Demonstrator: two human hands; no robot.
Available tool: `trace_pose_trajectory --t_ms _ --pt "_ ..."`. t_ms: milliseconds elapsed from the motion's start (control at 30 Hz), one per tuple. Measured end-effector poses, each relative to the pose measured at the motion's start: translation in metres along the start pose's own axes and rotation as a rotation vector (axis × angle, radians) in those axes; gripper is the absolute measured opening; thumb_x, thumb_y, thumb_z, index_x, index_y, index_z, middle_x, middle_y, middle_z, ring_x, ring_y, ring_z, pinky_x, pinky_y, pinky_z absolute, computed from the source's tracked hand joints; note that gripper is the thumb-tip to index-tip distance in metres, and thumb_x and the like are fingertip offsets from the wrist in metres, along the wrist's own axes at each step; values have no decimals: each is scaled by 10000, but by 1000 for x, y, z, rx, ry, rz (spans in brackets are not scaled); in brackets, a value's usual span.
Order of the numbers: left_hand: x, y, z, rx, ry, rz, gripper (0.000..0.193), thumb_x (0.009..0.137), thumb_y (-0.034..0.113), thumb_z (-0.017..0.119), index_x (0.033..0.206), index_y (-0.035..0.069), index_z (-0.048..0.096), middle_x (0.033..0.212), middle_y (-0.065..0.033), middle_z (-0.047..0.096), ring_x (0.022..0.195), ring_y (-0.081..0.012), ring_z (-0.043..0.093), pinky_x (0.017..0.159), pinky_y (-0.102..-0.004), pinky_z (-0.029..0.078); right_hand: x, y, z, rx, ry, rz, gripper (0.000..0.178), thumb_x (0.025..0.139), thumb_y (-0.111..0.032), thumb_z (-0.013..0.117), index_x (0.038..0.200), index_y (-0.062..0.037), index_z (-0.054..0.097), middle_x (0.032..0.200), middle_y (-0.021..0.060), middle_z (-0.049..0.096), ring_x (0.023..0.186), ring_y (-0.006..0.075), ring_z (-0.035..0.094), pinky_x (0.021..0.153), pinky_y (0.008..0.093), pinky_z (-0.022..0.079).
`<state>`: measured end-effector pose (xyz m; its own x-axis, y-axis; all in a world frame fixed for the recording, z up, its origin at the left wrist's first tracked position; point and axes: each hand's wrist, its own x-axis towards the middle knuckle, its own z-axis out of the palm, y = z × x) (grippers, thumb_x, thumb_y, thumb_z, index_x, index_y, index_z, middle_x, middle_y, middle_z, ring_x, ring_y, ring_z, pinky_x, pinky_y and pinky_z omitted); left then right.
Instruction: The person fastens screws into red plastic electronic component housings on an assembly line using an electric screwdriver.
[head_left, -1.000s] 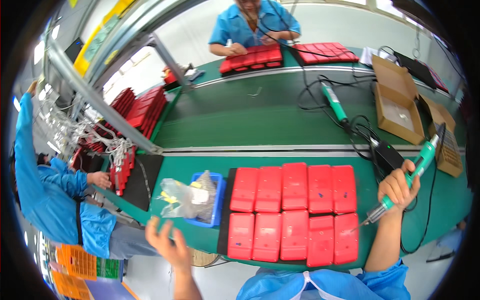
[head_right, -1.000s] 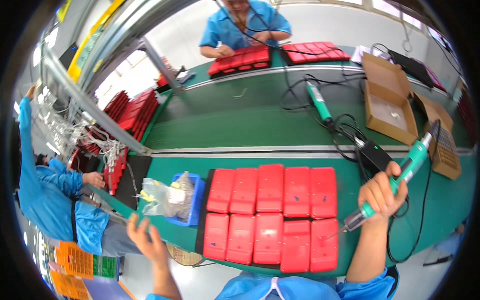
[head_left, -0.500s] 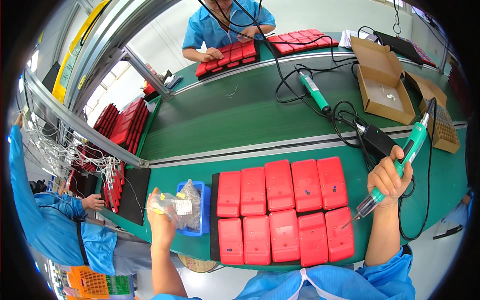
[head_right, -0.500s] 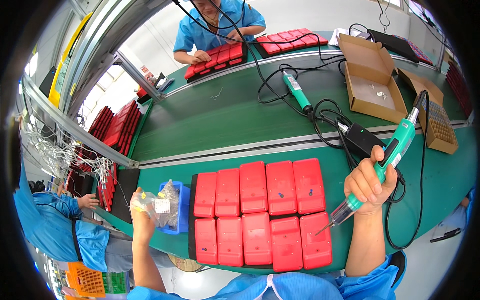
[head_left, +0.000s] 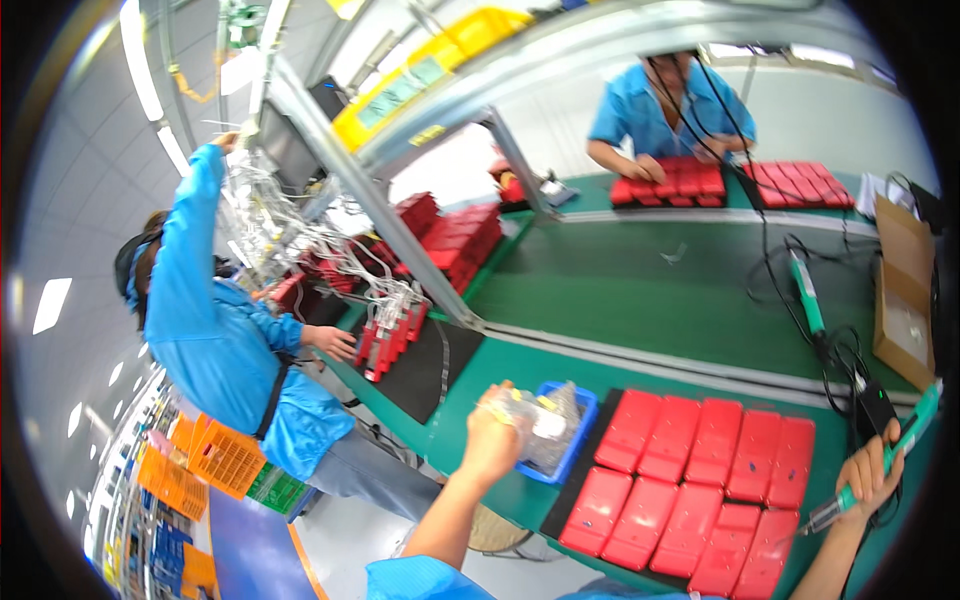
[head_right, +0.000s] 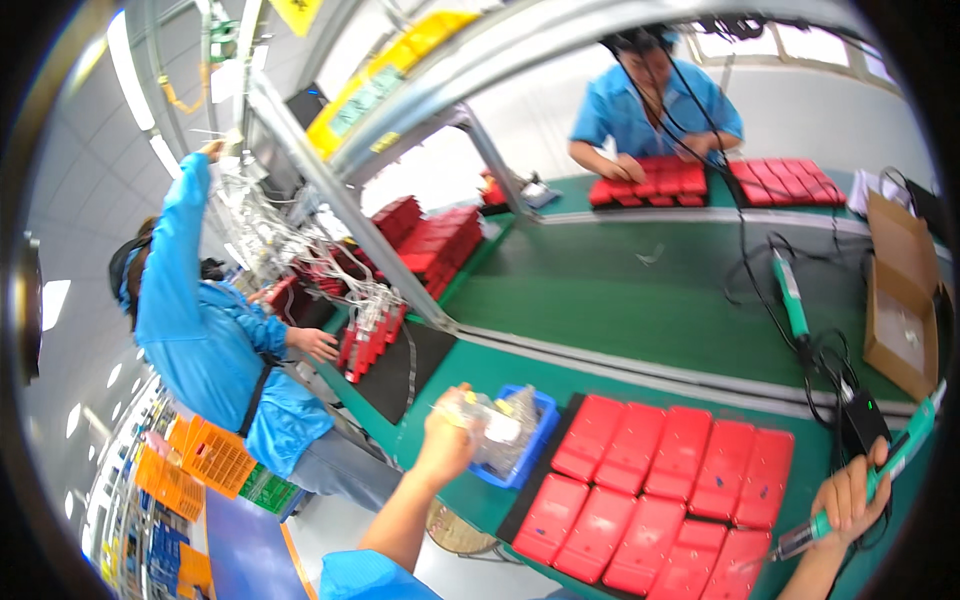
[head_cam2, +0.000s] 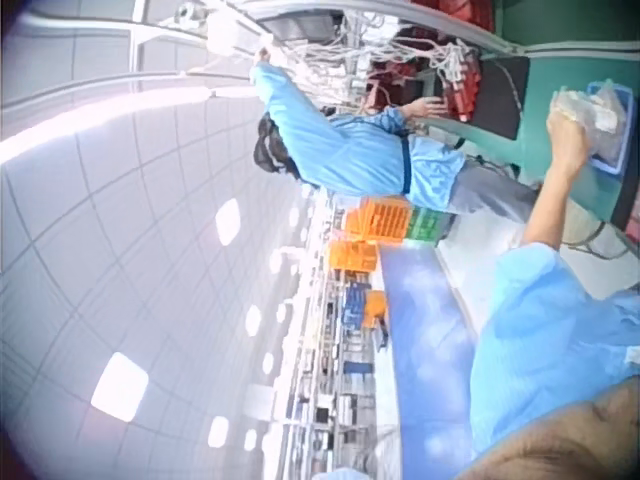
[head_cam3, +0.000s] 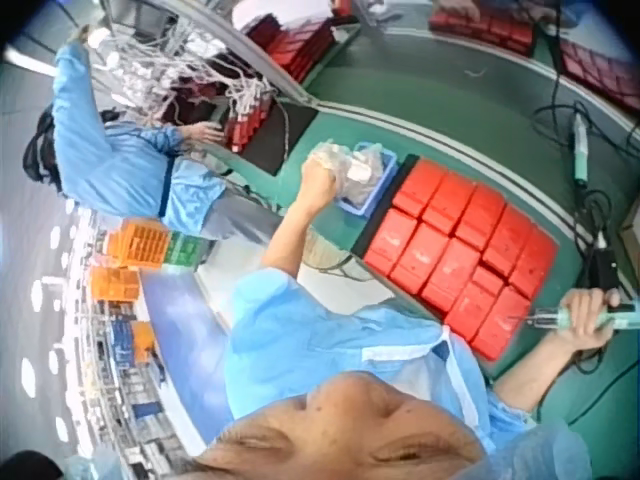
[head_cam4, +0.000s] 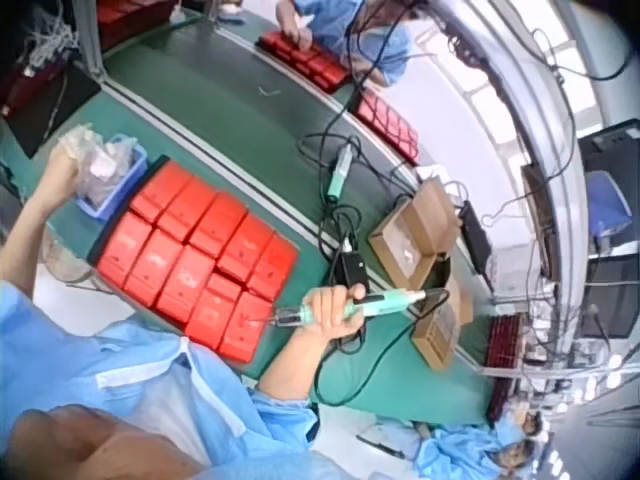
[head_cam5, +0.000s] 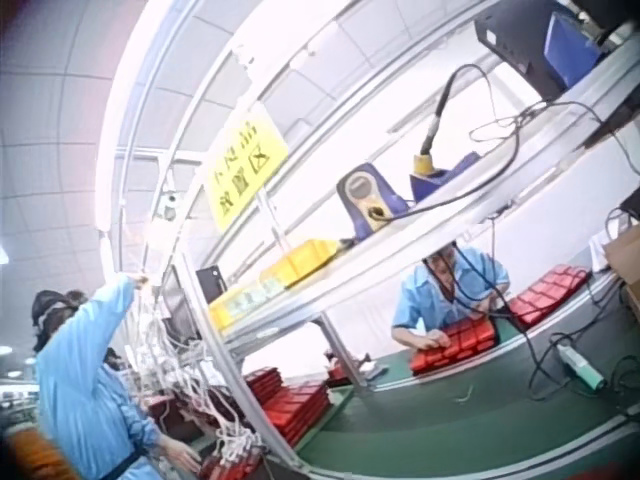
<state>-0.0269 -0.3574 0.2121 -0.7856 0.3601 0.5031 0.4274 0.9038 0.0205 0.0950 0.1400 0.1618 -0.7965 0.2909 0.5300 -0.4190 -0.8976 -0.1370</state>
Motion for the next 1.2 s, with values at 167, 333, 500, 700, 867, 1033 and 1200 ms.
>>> trace_pose_trajectory --t_ms 167,333,500,700,867,1033,1200 --pt "-12 -2 2 -3 14 -95 259 751 150 587 987 41 595 1139 -203 530 1068 -386 484 907 -434 394 -18 -23 -47 -86 83 60 455 958 -252 282 1370 -77 201 615 71 408 395 146 410 372 297 412" --pt "-13 -5 1 30 -42 -111 259 770 213 574 1002 107 620 1193 -176 510 1123 -349 455 920 -448 370 -13 -24 -59 -143 79 41 387 961 -211 306 1272 14 356 609 50 362 383 121 339 354 252 335" --pt "-8 -2 1 -22 -32 -176 265 769 211 571 1009 109 620 1215 -163 499 1140 -327 443 906 -448 360 -9 -15 -49 -157 108 12 390 957 -223 311 1262 9 375 610 43 361 388 120 342 367 257 350" --pt "-16 0 1 -62 -25 -263 249 775 182 547 1000 106 621 1222 -157 496 1122 -319 457 878 -448 370 -6 -11 -41 -94 151 19 399 949 -241 322 1259 3 385 607 40 361 390 117 350 364 264 341" --pt "-25 -7 10 -73 -25 -288 313 805 226 513 1057 52 579 1212 -171 497 1096 -321 473 893 -446 365 -9 -12 -41 -87 81 76 409 945 -259 327 1275 -24 380 591 40 357 398 119 352 377 258 322" --pt "7 5 24 -56 2 -1 197 762 109 518 905 -8 586 991 -210 573 942 -374 529 821 -441 423 -19 -18 -6 -112 -71 115 399 917 -315 360 1252 -99 362 567 35 412 406 116 402 415 271 361" --pt "-40 -91 29 -104 13 186 329 782 267 514 998 19 526 898 -194 605 820 -350 572 838 -530 400 25 50 12 164 55 319 363 781 -208 548 1066 -1 459 529 6 409 393 126 377 367 247 330"
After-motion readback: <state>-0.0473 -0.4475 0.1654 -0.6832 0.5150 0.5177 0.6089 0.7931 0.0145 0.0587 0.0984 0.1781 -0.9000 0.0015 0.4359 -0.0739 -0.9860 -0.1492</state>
